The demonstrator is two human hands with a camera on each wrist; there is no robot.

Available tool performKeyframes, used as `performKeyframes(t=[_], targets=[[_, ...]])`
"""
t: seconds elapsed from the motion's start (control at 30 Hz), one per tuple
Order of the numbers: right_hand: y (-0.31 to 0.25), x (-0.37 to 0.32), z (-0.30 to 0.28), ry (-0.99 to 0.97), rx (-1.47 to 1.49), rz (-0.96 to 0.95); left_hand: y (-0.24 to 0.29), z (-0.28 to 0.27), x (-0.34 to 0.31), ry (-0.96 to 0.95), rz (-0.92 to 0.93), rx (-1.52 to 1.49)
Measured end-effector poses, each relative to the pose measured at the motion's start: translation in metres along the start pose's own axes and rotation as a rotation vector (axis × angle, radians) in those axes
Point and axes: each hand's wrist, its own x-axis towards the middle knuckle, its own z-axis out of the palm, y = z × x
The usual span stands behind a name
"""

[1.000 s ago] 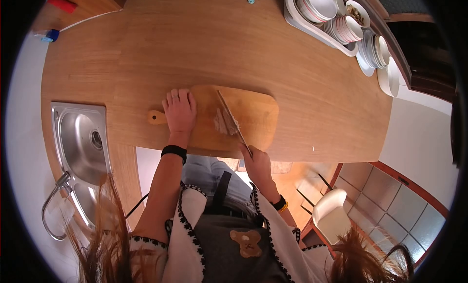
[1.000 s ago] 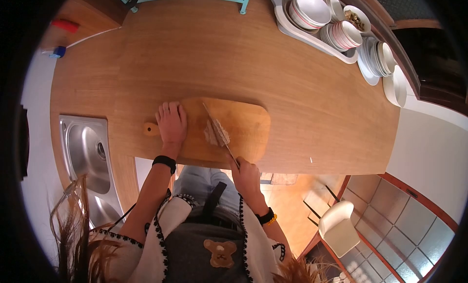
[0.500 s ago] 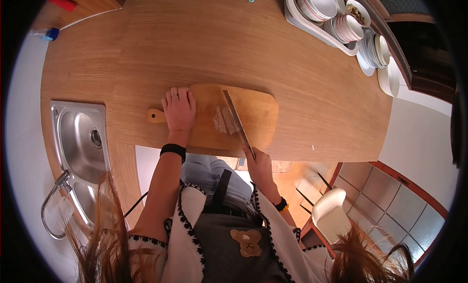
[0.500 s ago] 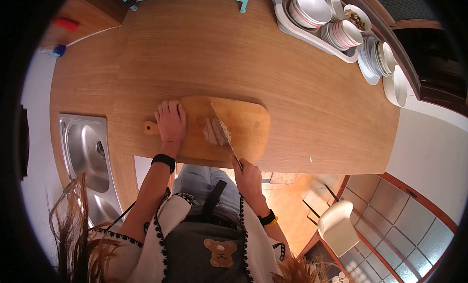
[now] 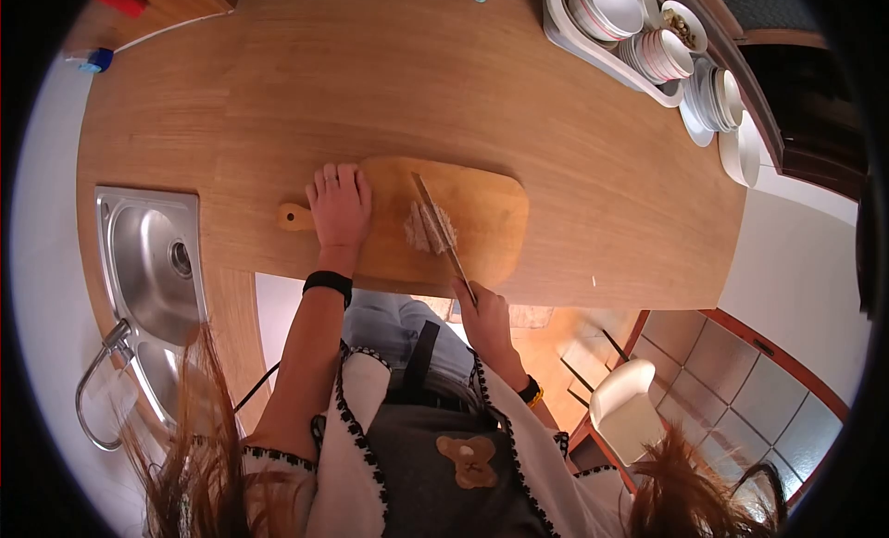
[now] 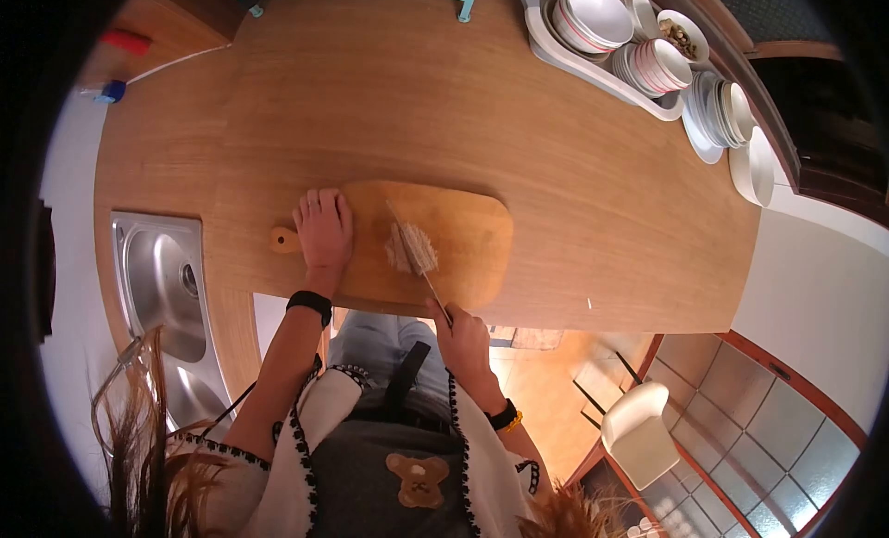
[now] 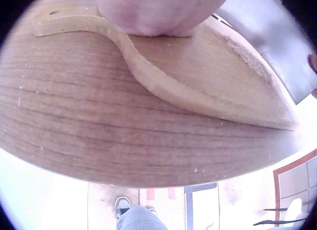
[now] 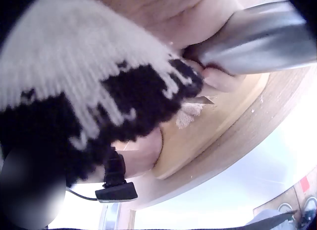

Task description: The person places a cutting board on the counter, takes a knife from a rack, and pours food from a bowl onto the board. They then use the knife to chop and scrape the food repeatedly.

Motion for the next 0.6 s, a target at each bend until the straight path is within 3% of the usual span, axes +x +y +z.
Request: performKeyframes(t=[0.6], targets=[[-0.0037, -0.0028, 0.0044, -0.045, 0.003, 0.029, -0.0009, -0.0006, 0.001, -0.032, -0.018, -0.009]])
